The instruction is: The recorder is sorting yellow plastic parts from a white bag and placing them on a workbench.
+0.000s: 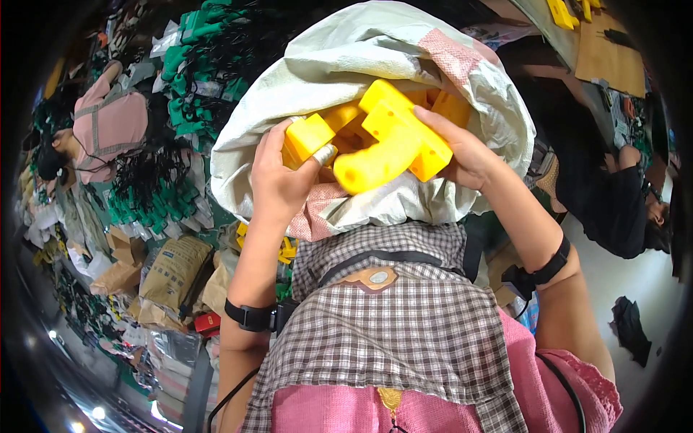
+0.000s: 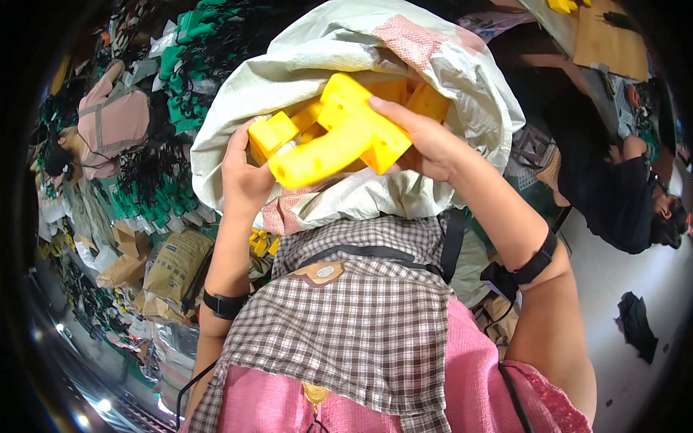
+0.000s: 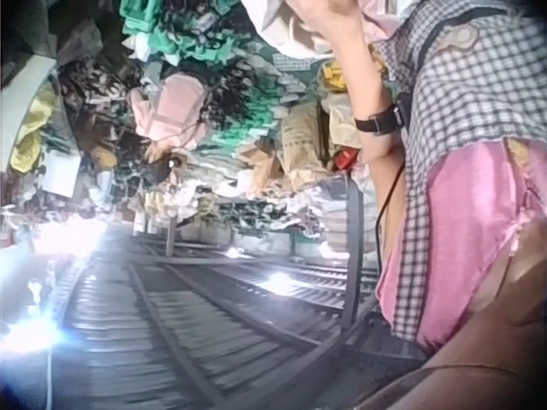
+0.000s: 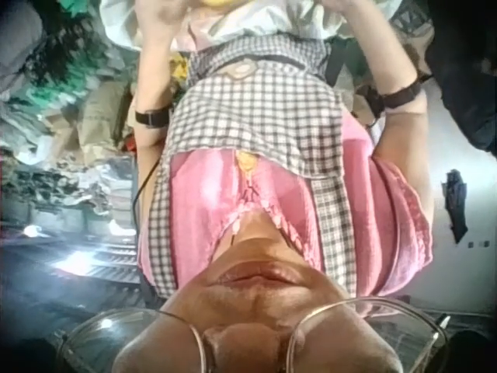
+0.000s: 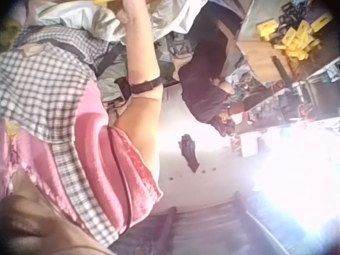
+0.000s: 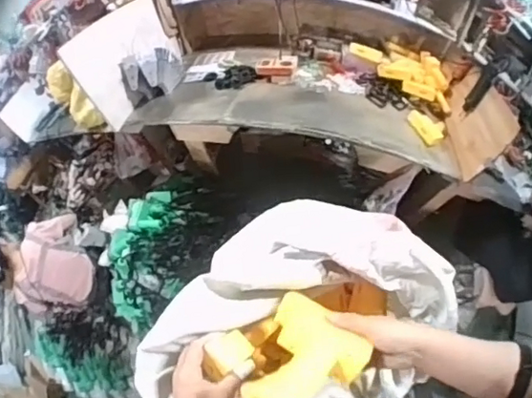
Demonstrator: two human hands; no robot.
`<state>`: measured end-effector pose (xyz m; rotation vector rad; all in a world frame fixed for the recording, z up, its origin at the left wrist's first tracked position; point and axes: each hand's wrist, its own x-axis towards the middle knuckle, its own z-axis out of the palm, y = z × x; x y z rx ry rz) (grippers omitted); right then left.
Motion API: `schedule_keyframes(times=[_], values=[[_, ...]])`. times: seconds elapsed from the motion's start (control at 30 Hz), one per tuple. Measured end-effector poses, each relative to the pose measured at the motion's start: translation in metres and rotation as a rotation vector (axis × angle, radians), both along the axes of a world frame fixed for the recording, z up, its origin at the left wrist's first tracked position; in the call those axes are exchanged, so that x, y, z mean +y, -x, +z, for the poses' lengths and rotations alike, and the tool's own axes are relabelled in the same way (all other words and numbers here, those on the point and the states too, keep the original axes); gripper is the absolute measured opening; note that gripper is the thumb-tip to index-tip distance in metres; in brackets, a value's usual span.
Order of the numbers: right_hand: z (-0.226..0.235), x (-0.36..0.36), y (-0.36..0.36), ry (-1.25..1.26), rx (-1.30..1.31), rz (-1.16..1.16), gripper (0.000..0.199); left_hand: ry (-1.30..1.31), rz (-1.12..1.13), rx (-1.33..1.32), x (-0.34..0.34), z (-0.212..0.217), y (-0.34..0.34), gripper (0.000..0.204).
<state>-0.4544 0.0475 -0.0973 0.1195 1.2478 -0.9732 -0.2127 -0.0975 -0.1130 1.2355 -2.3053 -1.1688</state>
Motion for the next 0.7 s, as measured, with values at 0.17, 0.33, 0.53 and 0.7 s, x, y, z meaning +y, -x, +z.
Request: schedule_keyframes(times=[0.17, 0.33, 0.53, 0.7], values=[[-0.005, 0.003, -0.002, 0.065, -0.209, 0.033, 0.058, -0.001, -0.045, -0.077, 0.004, 0.001, 0.004, 0.055], [-0.026, 0.018, 0.002, 0.204, -0.593, -0.051, 0.057, 0.001, -0.109, -0.127, 0.007, 0.003, 0.005, 0.054], [-0.026, 0.018, -0.001, 0.208, -0.532, 0.028, 0.057, -0.006, -0.104, -0.128, 0.009, 0.000, 0.001, 0.054], [-0.038, 0.024, -0.001, 0.213, -0.546, 0.014, 0.054, -0.008, -0.112, -0.048, 0.007, -0.002, -0.005, 0.054]])
